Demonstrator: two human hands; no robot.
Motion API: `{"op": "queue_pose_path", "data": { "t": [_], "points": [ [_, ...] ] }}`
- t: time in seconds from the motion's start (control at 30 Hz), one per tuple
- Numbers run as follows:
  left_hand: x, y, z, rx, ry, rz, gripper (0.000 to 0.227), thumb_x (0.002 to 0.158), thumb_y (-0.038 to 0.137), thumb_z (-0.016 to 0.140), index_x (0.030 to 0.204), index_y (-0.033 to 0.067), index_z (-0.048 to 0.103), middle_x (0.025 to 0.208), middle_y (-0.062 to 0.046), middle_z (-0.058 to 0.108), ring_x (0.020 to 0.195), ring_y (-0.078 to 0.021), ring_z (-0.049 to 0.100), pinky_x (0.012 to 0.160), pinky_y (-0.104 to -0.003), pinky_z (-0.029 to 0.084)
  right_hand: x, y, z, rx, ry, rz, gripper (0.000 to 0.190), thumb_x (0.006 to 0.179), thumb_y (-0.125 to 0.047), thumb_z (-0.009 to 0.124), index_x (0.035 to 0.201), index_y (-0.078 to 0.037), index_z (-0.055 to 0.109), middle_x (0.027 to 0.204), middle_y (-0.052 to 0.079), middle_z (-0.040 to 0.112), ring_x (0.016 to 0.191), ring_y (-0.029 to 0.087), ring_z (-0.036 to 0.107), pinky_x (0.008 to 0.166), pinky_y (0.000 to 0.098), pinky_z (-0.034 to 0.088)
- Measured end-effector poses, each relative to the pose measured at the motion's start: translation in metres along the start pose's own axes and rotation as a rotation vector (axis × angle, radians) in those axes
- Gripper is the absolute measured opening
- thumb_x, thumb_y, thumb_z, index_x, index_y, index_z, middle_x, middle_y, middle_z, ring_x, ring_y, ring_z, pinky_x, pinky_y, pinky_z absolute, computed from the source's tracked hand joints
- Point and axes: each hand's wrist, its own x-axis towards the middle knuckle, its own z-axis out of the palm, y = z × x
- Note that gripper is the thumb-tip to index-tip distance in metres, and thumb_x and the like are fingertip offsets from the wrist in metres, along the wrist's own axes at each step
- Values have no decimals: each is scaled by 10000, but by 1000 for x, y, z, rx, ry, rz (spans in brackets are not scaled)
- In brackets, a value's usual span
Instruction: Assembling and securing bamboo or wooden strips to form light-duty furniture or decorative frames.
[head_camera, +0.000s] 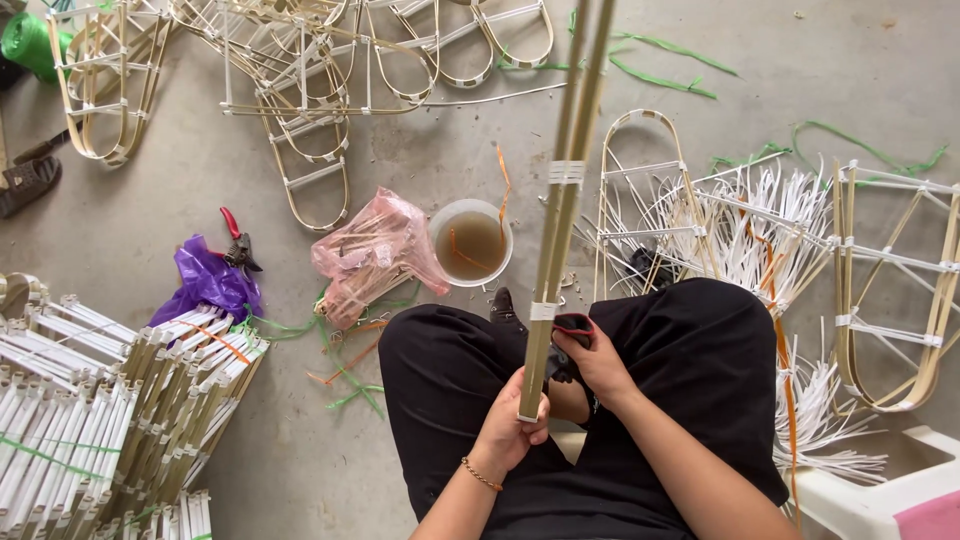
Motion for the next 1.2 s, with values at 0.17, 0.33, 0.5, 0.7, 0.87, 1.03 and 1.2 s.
{"op": "queue_pose_path", "data": {
  "t": [0.17, 0.33, 0.5, 0.7, 0.87, 1.03, 1.2],
  "points": [
    [4, -5, -12, -9, -12, -15, 473, 945, 62, 575, 1398, 134, 461, 683, 15, 564, 498, -59, 394, 467, -230, 387, -1, -4, 3, 67, 59, 131, 253, 998, -257, 640, 1162, -71, 688, 991, 25, 698, 900, 126, 624, 819, 288, 506],
    [3, -1, -6, -48, 23, -18, 470, 914, 74, 583, 1363, 185, 501, 656, 14, 568, 481, -57, 406, 451, -227, 395, -6, -22, -6, 520, -198, 305, 332, 1019, -348, 596, 1022, -17, 625, 932, 112, 723, 857, 227, 696, 805, 353, 545],
    [8, -8, -16, -47, 27, -10, 266, 967, 88, 595, 1194, 125, 463, 688, -3, 581, 500, -65, 411, 464, -242, 407, -5, -16, -14, 360, -197, 363, 480, 757, -14, 637, 1232, -80, 627, 1008, 40, 681, 910, 182, 663, 870, 388, 547],
    [1, 0, -1, 29, 22, 6, 444, 916, 46, 547, 1334, 175, 475, 669, 18, 584, 478, -50, 417, 449, -222, 397, -13, -24, 3, 125, -143, 525, 403, 882, -209, 739, 1207, 11, 645, 1046, 83, 733, 951, 155, 692, 903, 332, 554],
    [2, -2, -5, 36, 4, 11, 487, 932, 30, 552, 1392, 174, 482, 670, 34, 569, 483, -42, 416, 453, -215, 392, -4, -5, -5, -33, -132, 326, 385, 898, -245, 743, 1167, 23, 679, 1013, 63, 746, 913, 127, 685, 859, 297, 551],
    [1, -1, -3, 6, -12, 13, 446, 954, 84, 524, 1389, 184, 520, 636, 40, 548, 463, -39, 411, 440, -208, 397, 1, 1, -14, 66, 39, 205, 341, 994, -288, 671, 1157, 11, 652, 944, 66, 692, 814, 143, 635, 738, 319, 530],
    [13, -16, -25, 16, 37, -3, 318, 1005, 57, 520, 1305, 144, 463, 707, 1, 583, 504, -69, 421, 467, -239, 396, -5, 5, -1, 245, -71, 228, 312, 903, -118, 591, 1203, -37, 615, 997, 64, 699, 861, 158, 684, 763, 335, 585]
  ]
}}
